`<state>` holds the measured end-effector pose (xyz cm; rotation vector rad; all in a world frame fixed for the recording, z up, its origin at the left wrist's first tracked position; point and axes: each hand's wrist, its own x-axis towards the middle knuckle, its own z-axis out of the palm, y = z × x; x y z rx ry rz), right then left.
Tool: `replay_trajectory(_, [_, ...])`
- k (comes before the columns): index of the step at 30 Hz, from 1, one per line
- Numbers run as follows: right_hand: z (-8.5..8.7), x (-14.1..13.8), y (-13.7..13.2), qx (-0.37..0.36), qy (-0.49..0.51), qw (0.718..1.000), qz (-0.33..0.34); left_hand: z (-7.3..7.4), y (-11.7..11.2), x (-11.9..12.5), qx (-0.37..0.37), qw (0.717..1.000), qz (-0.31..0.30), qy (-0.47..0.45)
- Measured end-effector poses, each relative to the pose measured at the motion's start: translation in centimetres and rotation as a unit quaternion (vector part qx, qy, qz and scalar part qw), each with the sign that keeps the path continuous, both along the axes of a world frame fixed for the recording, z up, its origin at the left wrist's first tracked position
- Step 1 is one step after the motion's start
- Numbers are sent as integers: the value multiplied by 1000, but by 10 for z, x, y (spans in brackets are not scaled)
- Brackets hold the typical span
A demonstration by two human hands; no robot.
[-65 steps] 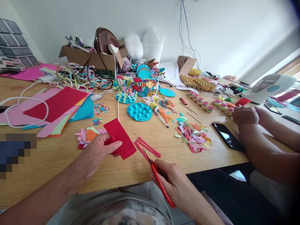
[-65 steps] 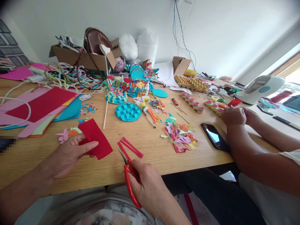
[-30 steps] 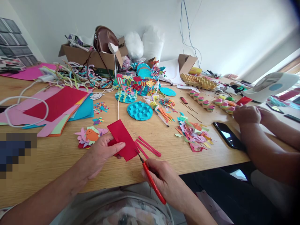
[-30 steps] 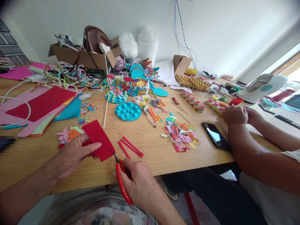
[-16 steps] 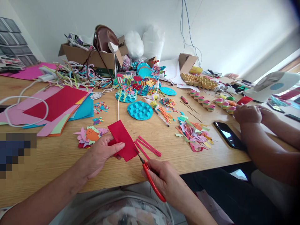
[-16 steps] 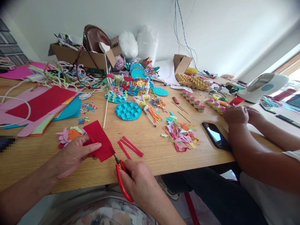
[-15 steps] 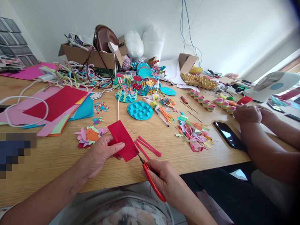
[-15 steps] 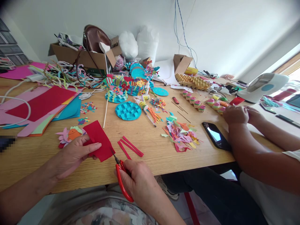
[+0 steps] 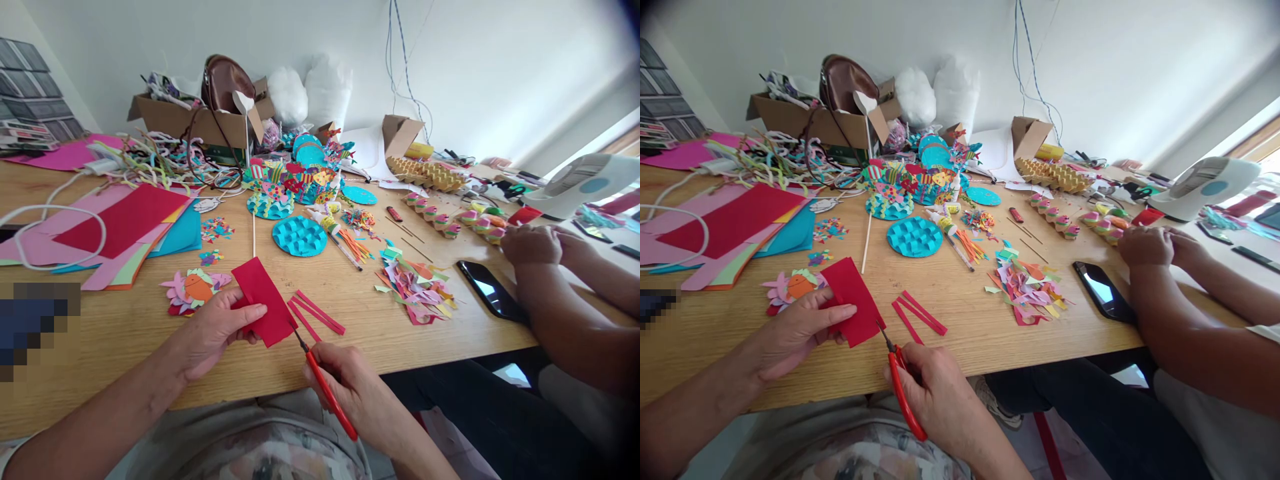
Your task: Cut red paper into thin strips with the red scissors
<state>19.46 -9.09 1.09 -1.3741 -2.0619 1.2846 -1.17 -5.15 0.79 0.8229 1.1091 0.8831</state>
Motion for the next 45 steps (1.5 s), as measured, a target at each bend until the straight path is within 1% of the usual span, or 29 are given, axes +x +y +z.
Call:
replay_trajectory(2, [1,0,-1,-11,9,1000,-1,0,0,0,3,1000,0,3])
replay_trajectory(7, [1,-1,0,-24,27,999,-1,-1,-2,3,21,999,-26,2])
replay_trajectory(11, [-1,-3,2,-33,27,999,-1,0,-4,5,15,999,-40,-8])
replay_trajectory(16, [-2,-4,2,-23,13,1000,-2,1,-5,5,-11,999,-39,-15])
replay_trajectory(22, [-3,-3,3,-13,-3,1000,2,-2,-4,5,-20,999,-43,-23])
replay_trajectory(27, [-5,-4,3,-25,9,1000,-1,-3,-4,6,-19,998,-52,-28])
replay_trajectory(33, [-12,-6,1,-35,29,999,-8,-4,-4,5,-13,998,-57,-24])
replay_trajectory(38, [-16,-5,2,-8,31,999,-13,-3,-5,5,-23,998,-54,-19])
replay_trajectory(42, [-14,-5,2,18,15,1000,-7,-4,-5,6,-21,998,-53,-28])
replay_trajectory(45, [-12,-5,1,18,8,1000,-10,-5,-4,6,-26,998,-53,-33])
